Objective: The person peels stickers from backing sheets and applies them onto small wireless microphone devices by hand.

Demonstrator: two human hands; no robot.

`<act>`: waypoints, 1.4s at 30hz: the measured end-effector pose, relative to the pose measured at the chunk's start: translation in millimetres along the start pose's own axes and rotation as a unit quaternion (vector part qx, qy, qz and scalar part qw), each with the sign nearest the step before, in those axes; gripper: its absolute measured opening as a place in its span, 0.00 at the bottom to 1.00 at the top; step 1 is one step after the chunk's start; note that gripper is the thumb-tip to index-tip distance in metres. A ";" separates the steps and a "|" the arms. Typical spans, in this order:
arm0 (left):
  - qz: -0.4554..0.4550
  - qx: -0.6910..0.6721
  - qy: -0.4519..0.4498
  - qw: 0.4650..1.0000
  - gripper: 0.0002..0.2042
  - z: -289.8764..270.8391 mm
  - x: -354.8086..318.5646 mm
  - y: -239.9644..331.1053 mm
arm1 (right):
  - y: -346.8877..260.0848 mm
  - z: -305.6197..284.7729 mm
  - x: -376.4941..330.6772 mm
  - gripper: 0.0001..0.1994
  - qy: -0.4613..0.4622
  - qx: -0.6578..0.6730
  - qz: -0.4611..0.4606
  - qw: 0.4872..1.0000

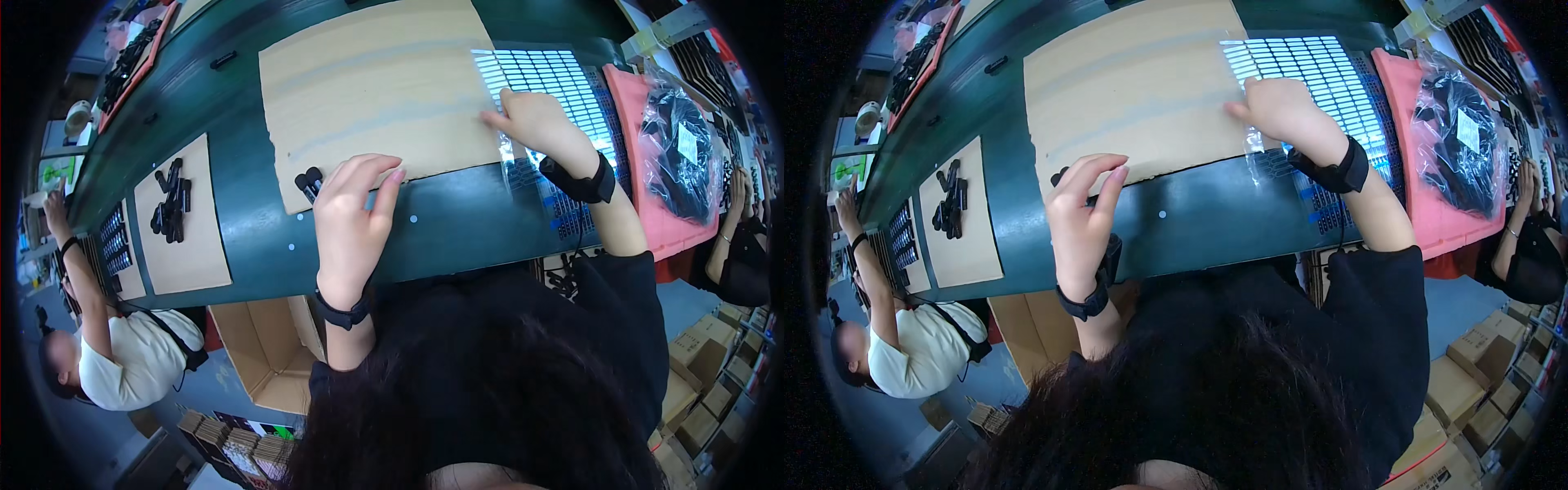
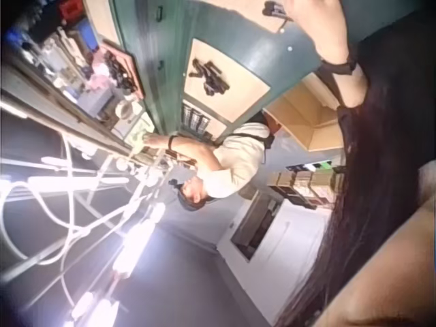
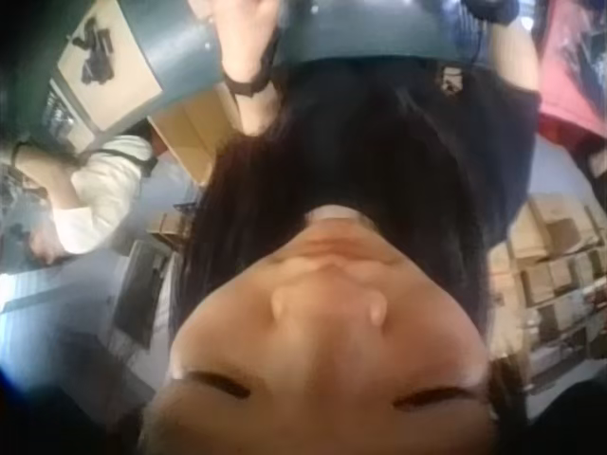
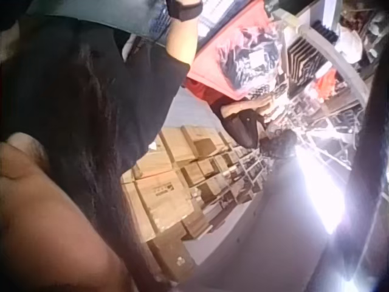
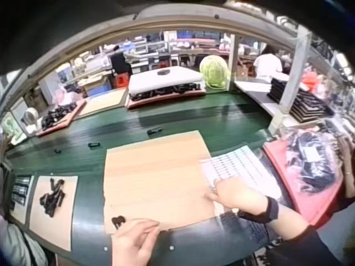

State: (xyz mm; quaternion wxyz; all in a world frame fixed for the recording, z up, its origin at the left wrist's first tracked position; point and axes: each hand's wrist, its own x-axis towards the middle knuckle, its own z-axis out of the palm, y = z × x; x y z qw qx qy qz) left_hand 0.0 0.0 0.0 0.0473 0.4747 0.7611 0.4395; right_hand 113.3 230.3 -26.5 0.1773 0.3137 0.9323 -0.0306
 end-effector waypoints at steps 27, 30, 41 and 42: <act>0.503 0.038 0.036 0.863 0.12 23.0 11.2 37.0 | -14.3 -34.9 -75.5 0.12 -0.245 0.745 -0.344 0.517; 0.509 0.032 0.072 0.857 0.11 30.3 9.7 38.3 | -12.3 -24.1 -73.8 0.13 -0.296 0.799 -0.350 0.388; 0.474 -0.022 0.061 0.878 0.11 29.8 3.2 28.9 | -41.3 19.9 -68.7 0.12 -0.379 0.896 -0.230 0.005; 0.469 -0.018 0.067 0.880 0.12 29.2 2.3 27.9 | -42.7 17.8 -70.2 0.12 -0.385 0.900 -0.205 -0.002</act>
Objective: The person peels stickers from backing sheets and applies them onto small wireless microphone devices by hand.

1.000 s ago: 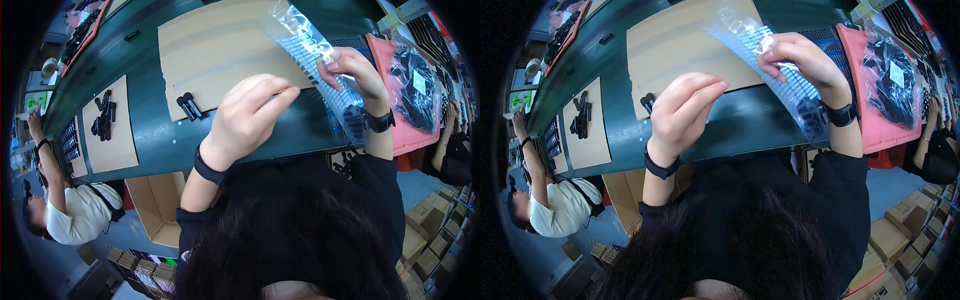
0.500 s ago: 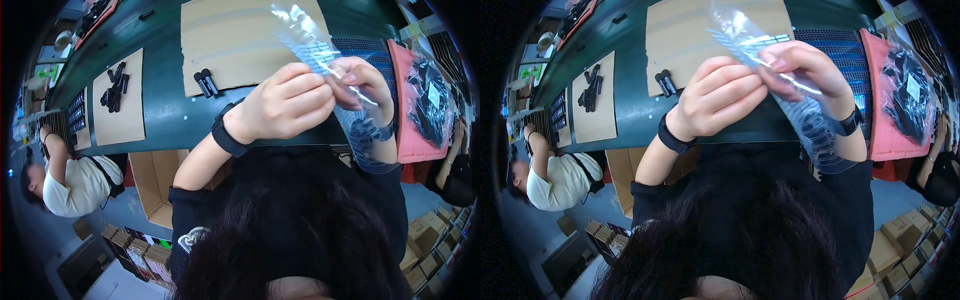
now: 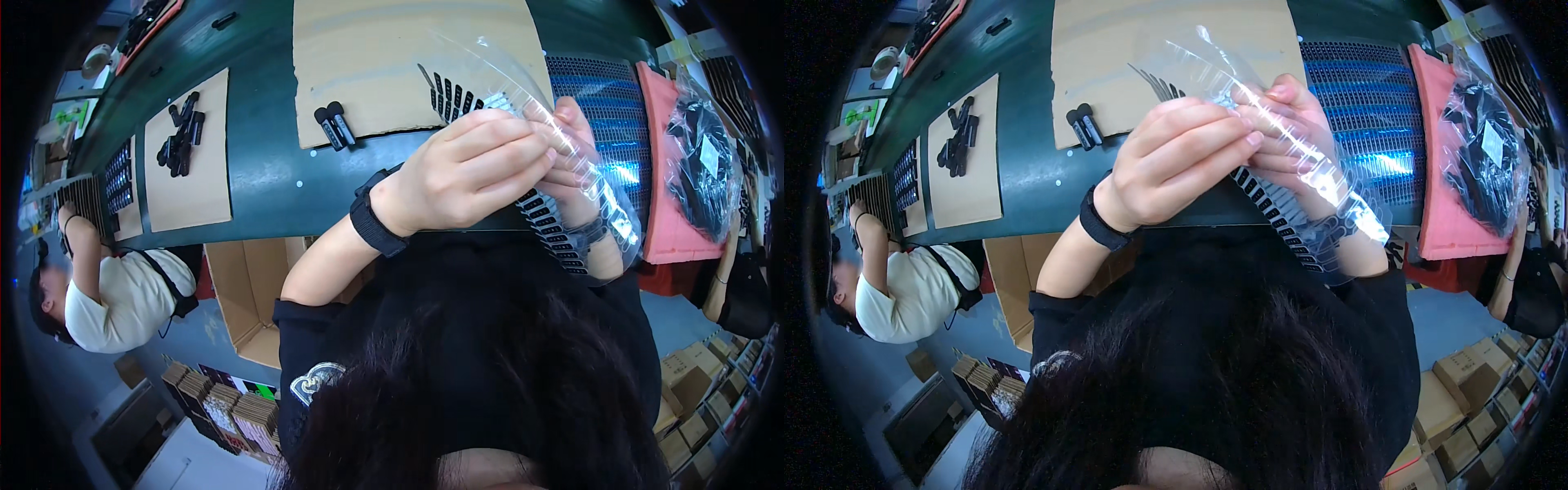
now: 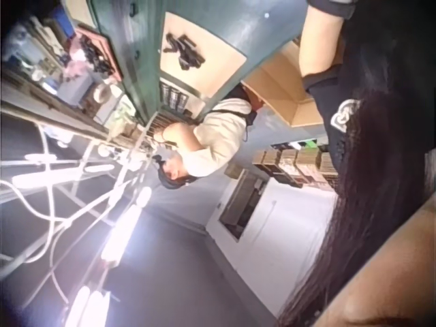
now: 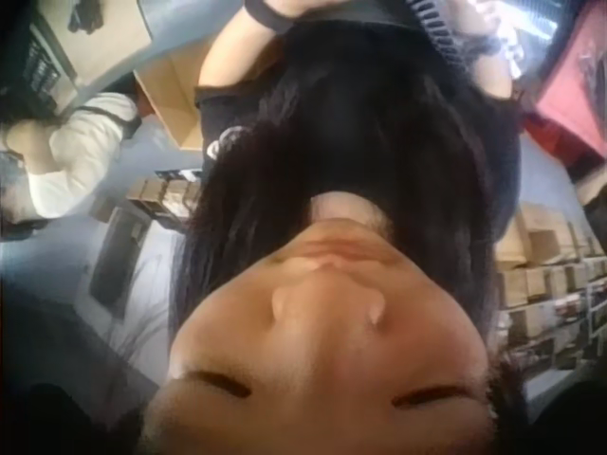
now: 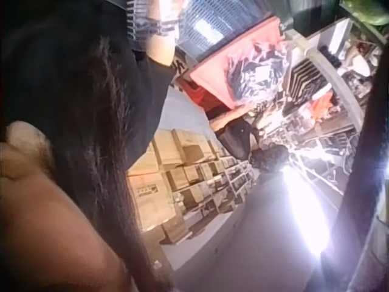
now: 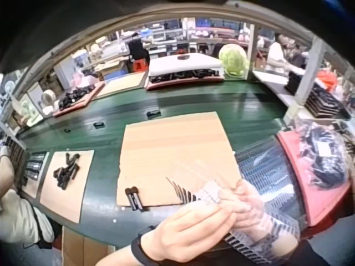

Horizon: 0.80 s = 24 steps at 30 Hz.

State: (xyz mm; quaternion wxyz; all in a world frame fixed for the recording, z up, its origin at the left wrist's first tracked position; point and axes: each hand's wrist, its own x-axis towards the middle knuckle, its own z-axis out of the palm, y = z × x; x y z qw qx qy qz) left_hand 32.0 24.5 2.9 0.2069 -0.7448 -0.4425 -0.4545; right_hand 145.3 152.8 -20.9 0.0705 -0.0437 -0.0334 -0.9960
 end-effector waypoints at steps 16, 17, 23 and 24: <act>-0.004 0.022 -0.042 0.999 0.10 -16.4 -23.9 -1.8 | 8.4 -1.2 4.9 0.10 0.092 -0.032 -0.032 0.995; -0.005 0.025 -0.045 0.999 0.09 -17.3 -25.8 -2.0 | 9.1 -0.8 5.7 0.10 0.103 -0.043 -0.035 0.993; -0.093 0.026 -0.015 0.995 0.09 -28.3 -45.3 1.3 | -0.1 0.6 5.3 0.12 0.107 -0.213 -0.096 0.966; -0.114 0.032 -0.008 0.993 0.08 -31.7 -51.7 1.6 | -4.1 4.8 5.9 0.12 0.117 -0.232 -0.138 0.956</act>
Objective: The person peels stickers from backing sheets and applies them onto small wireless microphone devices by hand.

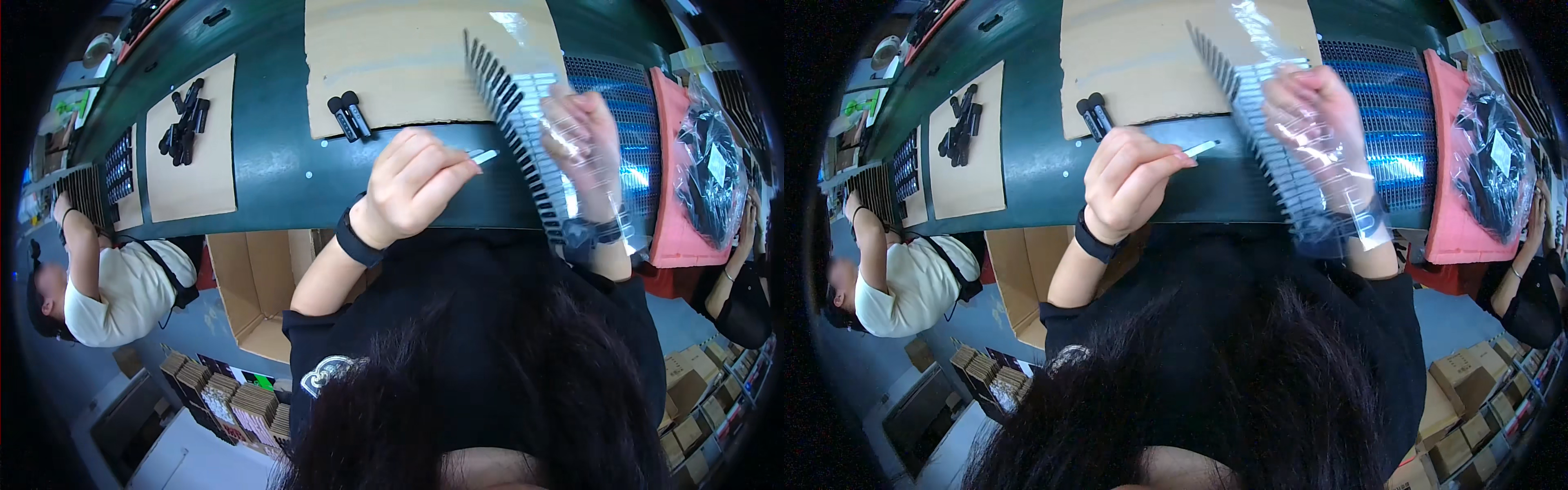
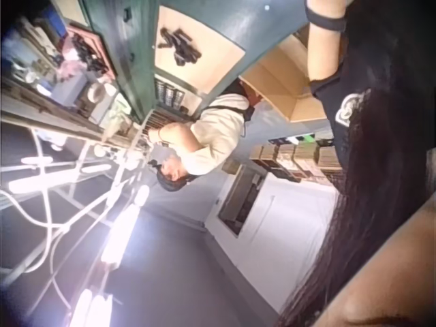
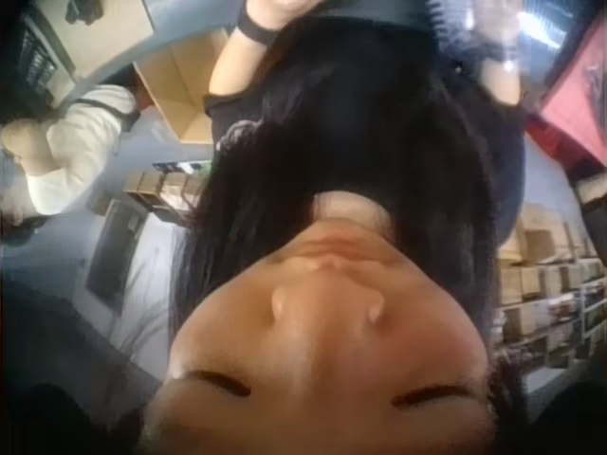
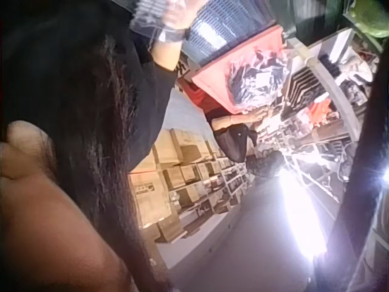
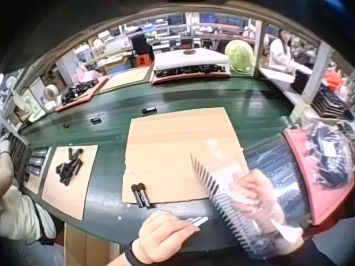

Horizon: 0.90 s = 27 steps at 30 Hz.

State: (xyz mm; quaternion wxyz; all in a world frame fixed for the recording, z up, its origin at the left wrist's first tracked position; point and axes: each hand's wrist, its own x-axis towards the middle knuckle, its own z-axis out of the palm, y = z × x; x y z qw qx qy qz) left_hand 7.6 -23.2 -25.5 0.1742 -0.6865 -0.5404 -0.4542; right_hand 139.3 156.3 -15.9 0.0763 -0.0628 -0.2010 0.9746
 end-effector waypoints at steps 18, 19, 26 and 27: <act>-0.538 -0.204 0.425 0.699 0.12 -74.7 -68.5 11.7 | 81.2 22.0 109.5 0.12 -0.146 -0.884 -0.273 0.351; -0.539 -0.205 0.427 0.696 0.12 -77.4 -70.5 12.1 | 85.3 30.0 114.3 0.14 -0.193 -0.888 -0.248 0.337; -0.551 -0.307 0.425 0.649 0.12 -75.8 -79.9 4.9 | 95.1 21.3 153.3 0.15 -0.357 -0.872 -0.196 0.270; -0.552 -0.364 0.426 0.618 0.12 -73.0 -82.6 1.3 | 93.7 21.0 155.1 0.14 -0.368 -0.868 -0.188 0.276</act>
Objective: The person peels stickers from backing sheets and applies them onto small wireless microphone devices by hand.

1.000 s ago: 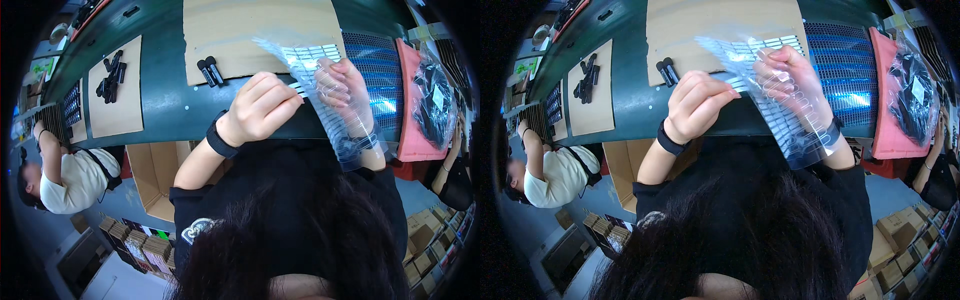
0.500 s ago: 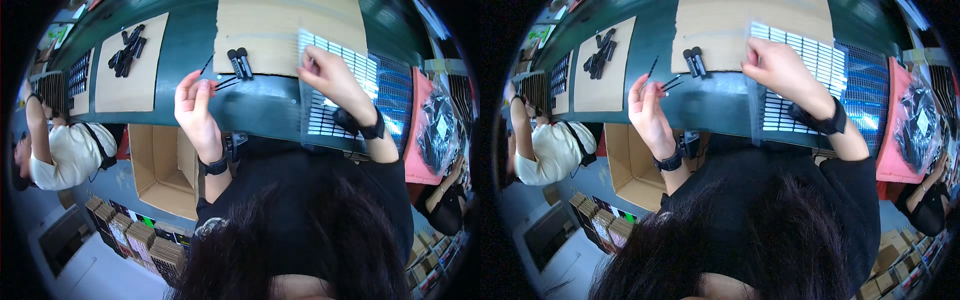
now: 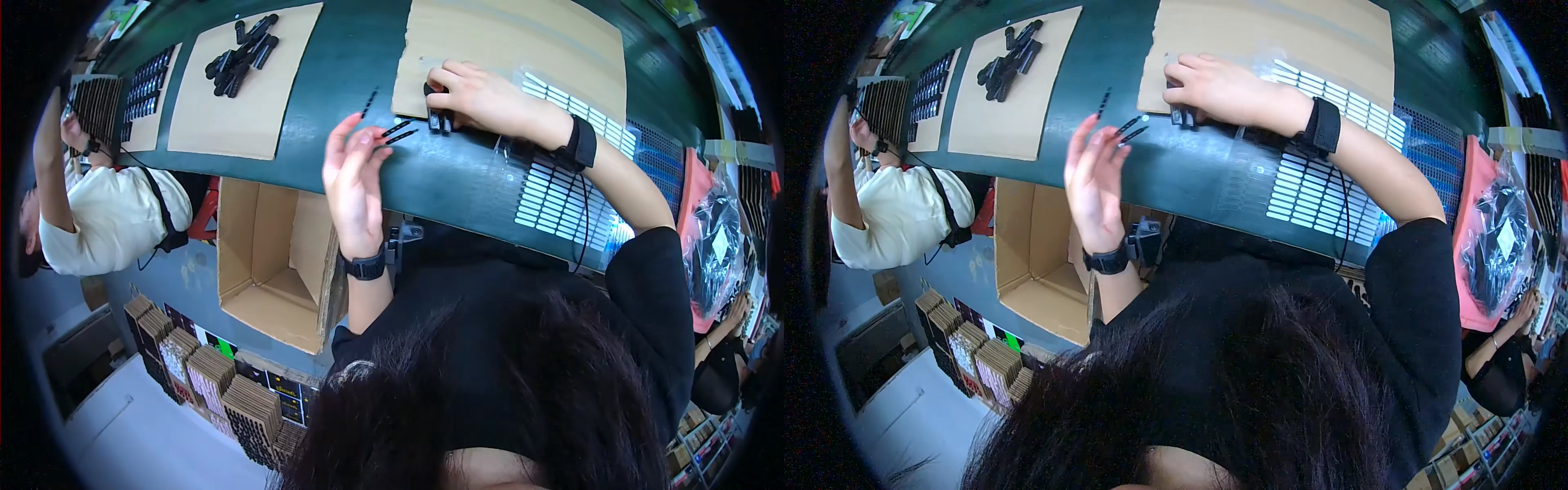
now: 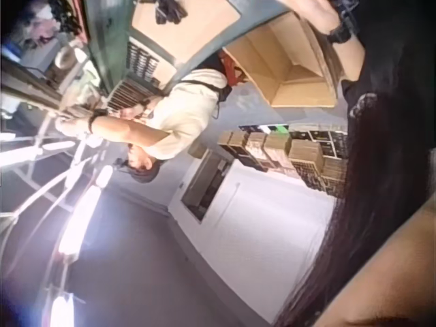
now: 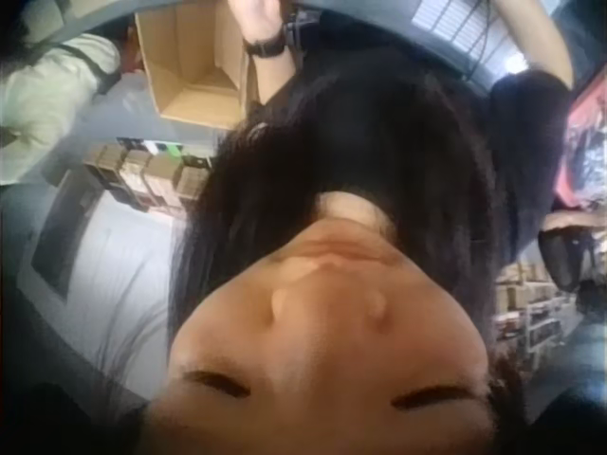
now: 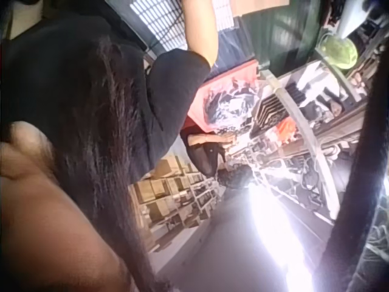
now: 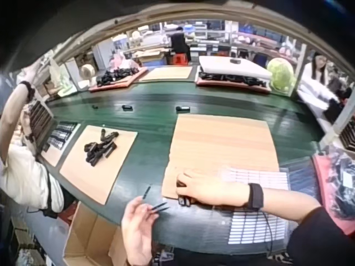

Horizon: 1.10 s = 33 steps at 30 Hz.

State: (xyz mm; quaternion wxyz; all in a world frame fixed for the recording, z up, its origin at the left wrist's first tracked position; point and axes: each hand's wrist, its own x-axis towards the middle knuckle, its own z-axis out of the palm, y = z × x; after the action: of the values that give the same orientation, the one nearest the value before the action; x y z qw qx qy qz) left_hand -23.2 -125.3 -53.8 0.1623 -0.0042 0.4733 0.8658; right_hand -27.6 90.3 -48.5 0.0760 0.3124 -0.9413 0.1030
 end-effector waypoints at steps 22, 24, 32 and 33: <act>-0.156 -0.175 -0.056 0.971 0.13 30.9 40.9 -19.5 | 2.9 -61.9 -48.0 0.12 0.270 0.379 0.251 0.849; -0.093 -0.070 -0.068 0.991 0.15 53.0 31.1 -6.8 | -10.7 -71.2 -60.1 0.21 0.333 0.484 0.246 0.771; -0.007 0.110 -0.182 0.977 0.15 115.4 -2.3 34.2 | -35.6 -84.8 -87.6 0.15 0.414 0.429 0.222 0.772; -0.013 0.119 -0.202 0.972 0.14 120.6 -3.6 37.0 | -37.8 -85.8 -91.2 0.15 0.413 0.394 0.226 0.789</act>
State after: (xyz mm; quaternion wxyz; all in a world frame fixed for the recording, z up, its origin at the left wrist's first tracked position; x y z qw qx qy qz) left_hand -12.7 -45.7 43.6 0.2654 0.1834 0.5302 0.7841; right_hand 74.3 133.6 21.1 0.3026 0.0210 -0.7413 0.5987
